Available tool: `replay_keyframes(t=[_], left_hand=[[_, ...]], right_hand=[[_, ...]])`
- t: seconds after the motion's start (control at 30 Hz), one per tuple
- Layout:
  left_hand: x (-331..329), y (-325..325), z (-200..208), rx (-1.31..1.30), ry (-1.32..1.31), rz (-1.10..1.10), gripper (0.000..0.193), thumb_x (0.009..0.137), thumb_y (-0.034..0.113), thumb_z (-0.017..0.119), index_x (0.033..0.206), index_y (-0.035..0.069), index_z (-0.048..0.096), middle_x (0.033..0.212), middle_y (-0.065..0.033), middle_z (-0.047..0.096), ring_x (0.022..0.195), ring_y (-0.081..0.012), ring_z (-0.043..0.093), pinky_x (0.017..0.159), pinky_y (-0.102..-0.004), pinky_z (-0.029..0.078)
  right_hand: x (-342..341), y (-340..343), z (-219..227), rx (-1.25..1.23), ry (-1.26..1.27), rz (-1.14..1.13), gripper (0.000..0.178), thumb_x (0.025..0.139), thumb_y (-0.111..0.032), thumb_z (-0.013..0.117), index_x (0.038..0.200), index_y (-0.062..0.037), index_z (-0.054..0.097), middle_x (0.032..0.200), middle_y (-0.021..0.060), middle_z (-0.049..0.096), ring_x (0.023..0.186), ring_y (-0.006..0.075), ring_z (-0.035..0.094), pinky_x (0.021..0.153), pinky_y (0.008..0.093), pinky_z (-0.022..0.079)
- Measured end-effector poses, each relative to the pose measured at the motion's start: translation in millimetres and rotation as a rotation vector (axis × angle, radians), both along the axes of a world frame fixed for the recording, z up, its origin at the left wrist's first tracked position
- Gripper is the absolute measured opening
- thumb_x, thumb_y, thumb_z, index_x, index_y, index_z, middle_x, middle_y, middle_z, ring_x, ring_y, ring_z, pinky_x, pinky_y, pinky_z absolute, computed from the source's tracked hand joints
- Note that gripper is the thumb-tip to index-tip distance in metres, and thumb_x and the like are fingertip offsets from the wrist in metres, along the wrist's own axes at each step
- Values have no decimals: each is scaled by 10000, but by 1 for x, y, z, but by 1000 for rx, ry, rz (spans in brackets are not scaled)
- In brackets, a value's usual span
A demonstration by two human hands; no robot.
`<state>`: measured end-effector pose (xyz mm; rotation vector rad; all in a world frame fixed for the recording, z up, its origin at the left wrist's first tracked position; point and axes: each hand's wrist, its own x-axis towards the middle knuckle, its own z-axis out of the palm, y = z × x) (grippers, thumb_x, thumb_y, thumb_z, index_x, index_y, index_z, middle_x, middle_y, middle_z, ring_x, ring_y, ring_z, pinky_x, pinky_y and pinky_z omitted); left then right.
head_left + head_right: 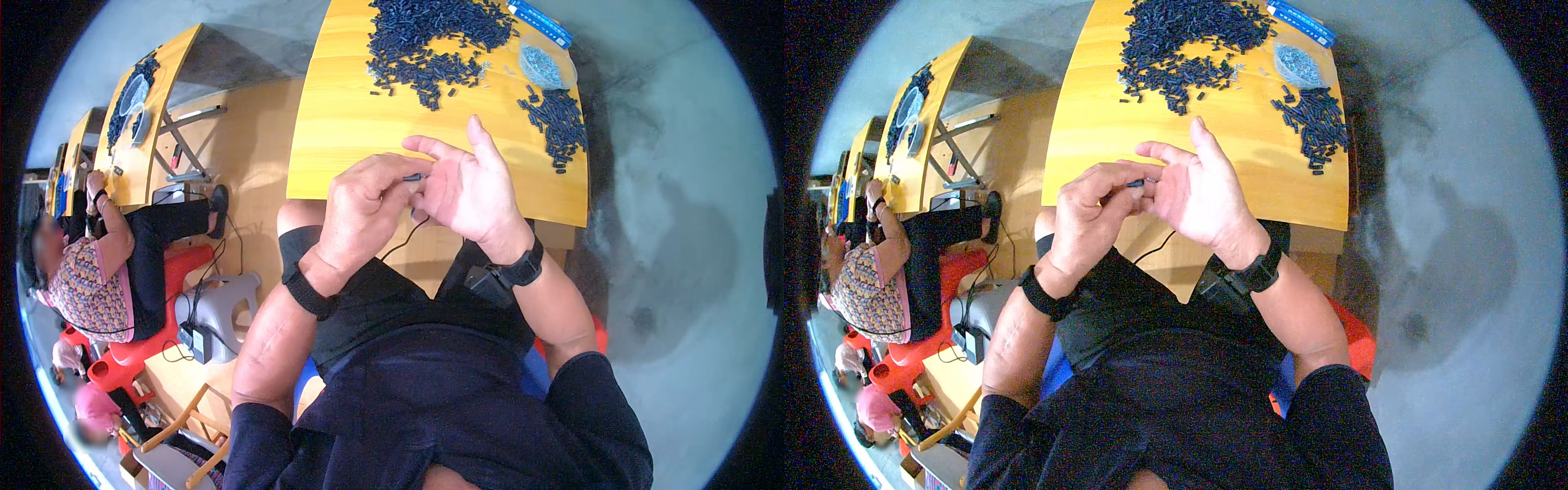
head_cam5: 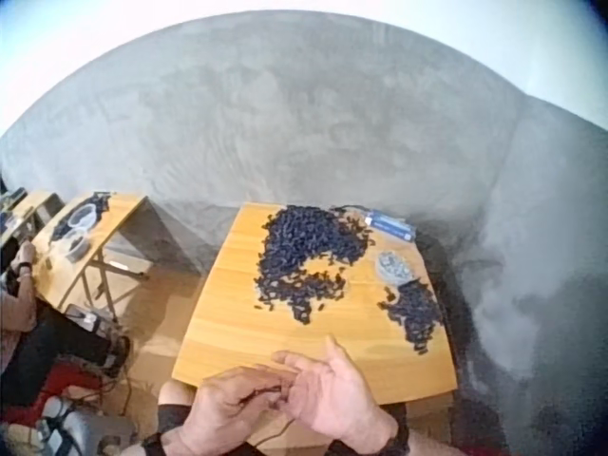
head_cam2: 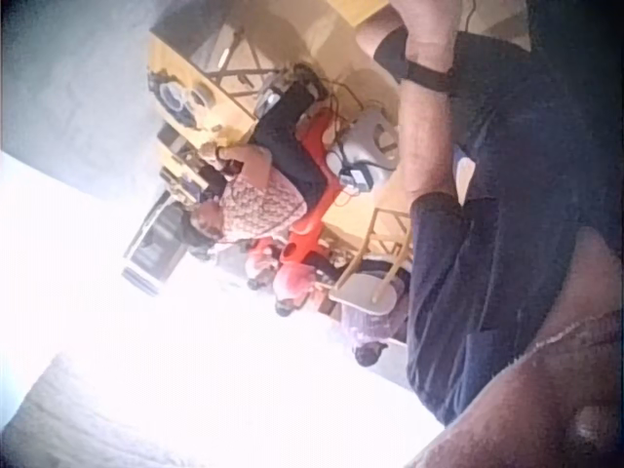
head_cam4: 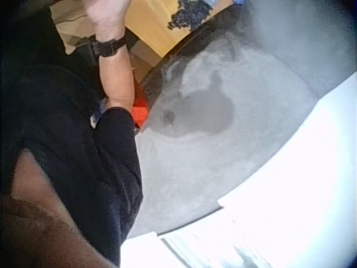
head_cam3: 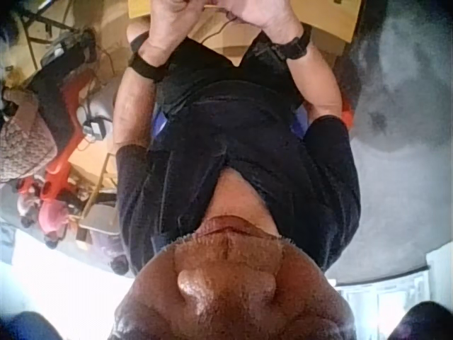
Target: Manually assembling small black and blue plastic components by hand on an assembly table.
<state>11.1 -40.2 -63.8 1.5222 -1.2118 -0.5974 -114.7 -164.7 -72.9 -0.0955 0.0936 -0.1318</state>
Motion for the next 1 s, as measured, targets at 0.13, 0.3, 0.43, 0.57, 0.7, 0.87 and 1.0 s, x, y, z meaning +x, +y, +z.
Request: replay_keyframes(t=[0.13,0.3,0.43,0.57,0.7,0.87,1.0], left_hand=[[-1,-2,7,39,-212,-6,270,779,-94,607,1001,32,695,927,-97,683,827,-194,667,711,-296,570],[1,-5,1,-39,-339,2,264,719,-66,633,944,49,708,846,-98,686,788,-251,662,705,-336,538],[4,-9,7,5,-356,-28,198,702,-27,656,879,46,704,826,-107,680,770,-260,655,687,-346,526],[3,-13,6,-15,-344,-28,169,685,30,654,845,67,696,786,-105,668,767,-300,645,670,-395,514],[7,-13,4,-45,-377,-73,195,719,-30,651,900,33,681,822,-101,674,732,-258,650,658,-348,525],[8,-8,1,34,74,4,134,825,-34,621,944,11,662,849,-69,682,719,-150,643,591,-273,523],[11,-9,10,67,487,102,140,877,-28,602,1007,-7,648,859,-54,667,743,-92,619,607,-223,518]], right_hand=[[-4,4,7,-78,68,-10,734,929,-652,342,1166,20,519,1088,249,619,967,338,603,889,425,448],[-3,8,8,-84,105,-16,729,925,-657,351,1172,7,523,1066,209,632,943,302,605,871,387,446],[-1,12,12,-111,137,-40,707,919,-658,374,1161,-11,523,1076,192,625,963,283,600,876,384,443],[1,17,21,-120,184,-88,675,918,-647,396,1146,-25,522,1104,185,611,985,273,591,875,384,443],[-1,13,17,-147,125,-66,663,921,-635,406,1153,-24,516,1108,180,608,1005,268,586,894,389,441],[3,12,15,-81,67,-68,536,968,-517,419,1140,-21,528,1106,169,607,1053,277,573,942,427,436],[8,22,16,-194,217,-154,374,992,-362,462,1107,-18,551,1088,140,615,1020,264,596,891,436,491]])
